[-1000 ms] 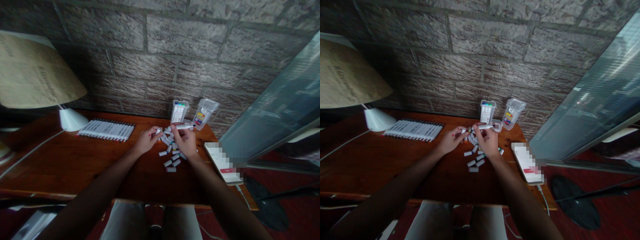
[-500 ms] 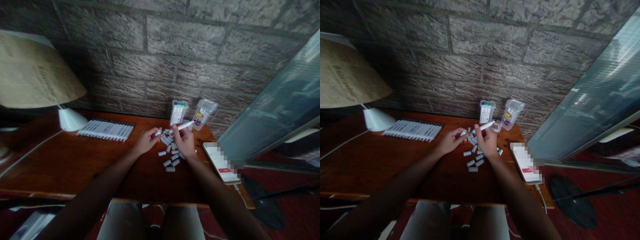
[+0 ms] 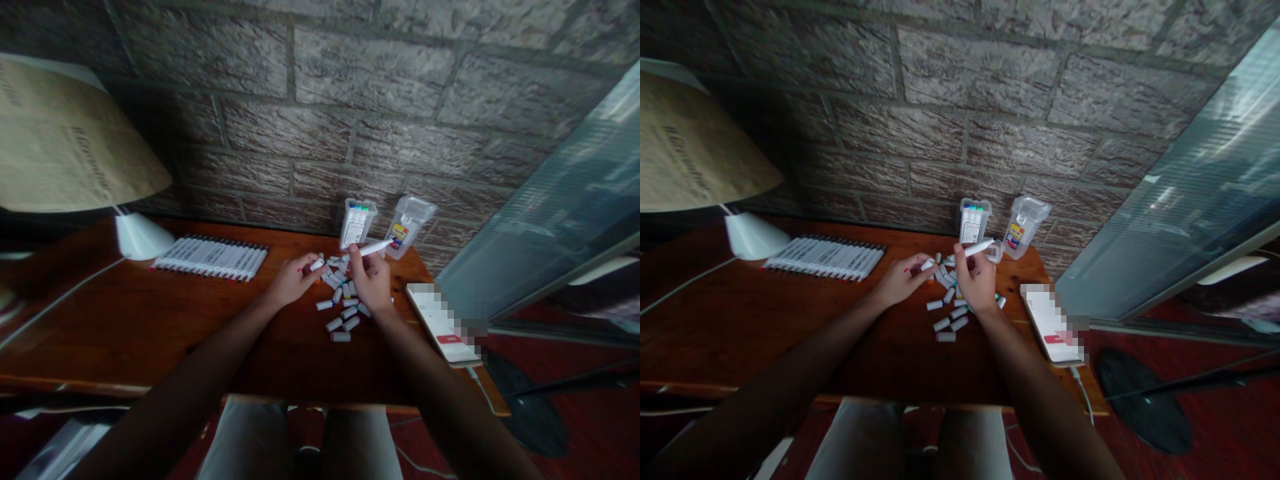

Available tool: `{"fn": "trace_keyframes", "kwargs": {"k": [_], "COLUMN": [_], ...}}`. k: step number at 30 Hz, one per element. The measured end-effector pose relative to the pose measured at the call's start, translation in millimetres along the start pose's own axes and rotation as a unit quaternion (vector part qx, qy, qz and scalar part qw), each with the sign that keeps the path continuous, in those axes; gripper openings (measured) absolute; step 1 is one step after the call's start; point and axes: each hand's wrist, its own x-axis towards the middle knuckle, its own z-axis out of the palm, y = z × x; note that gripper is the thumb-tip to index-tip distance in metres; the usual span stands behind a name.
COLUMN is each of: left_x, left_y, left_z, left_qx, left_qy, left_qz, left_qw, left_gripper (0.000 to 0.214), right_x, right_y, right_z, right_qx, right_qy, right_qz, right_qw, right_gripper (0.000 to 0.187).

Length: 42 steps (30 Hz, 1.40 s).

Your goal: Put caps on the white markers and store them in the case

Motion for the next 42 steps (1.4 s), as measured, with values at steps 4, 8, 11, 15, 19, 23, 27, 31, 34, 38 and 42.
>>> {"fn": "trace_keyframes", "kwargs": {"k": [4,8,11,15,19,23,27,31,34,38,42], "left_x": [-0.2,-0.1,0.1,0.0,0.3,0.7,0.2,-0.3,-0.3,-0.4,-0.6], "left_y": [-1.0,-0.1,-0.1,-0.6,1.9,3.1,1.3,1.6,2.6,3.0,2.0], "left_z": [0.3,-0.1,-0.3,-0.7,-2.0,-3.0,-1.3,1.1,0.9,-0.9,-0.7], "left_qx": [-0.011,-0.015,-0.012,-0.006,0.007,0.008,-0.006,-0.019,-0.028,-0.022,-0.024], "left_qy": [0.006,0.003,-0.006,-0.009,-0.015,-0.019,-0.027,-0.042,-0.039,-0.033,-0.043], "left_qz": [-0.004,-0.008,-0.003,-0.011,-0.014,0.001,-0.014,-0.02,-0.023,-0.033,-0.029], "left_qw": [1.0,1.0,1.0,1.0,1.0,1.0,1.0,0.999,0.999,0.999,0.998], "left_gripper": [0.024,0.023,0.024,0.023,0.023,0.023,0.023,0.023,0.024,0.027,0.027], "right_x": [0.7,0.5,0.0,-0.9,-2.9,-3.1,3.4,8.3,6.1,1.7,0.6], "right_y": [1.6,2.0,0.7,-1.4,-4.0,-7.8,-6.6,1.0,4.1,2.3,-0.8], "right_z": [1.0,2.3,2.7,3.1,3.6,2.9,-3.3,-8.2,-5.9,-1.5,-1.5], "right_qx": [0.002,0.015,0.022,0.016,-0.023,-0.075,-0.137,-0.142,-0.086,-0.054,-0.051], "right_qy": [-0.001,-0.006,-0.022,-0.063,-0.099,-0.109,-0.075,-0.028,-0.019,-0.025,-0.014], "right_qz": [-0.004,-0.008,-0.027,-0.05,-0.078,-0.113,-0.107,-0.049,-0.039,-0.028,-0.033], "right_qw": [1.0,1.0,0.999,0.997,0.992,0.985,0.982,0.988,0.995,0.998,0.998], "right_gripper": [0.041,0.037,0.033,0.029,0.028,0.028,0.037,0.044,0.042,0.039,0.037]}}
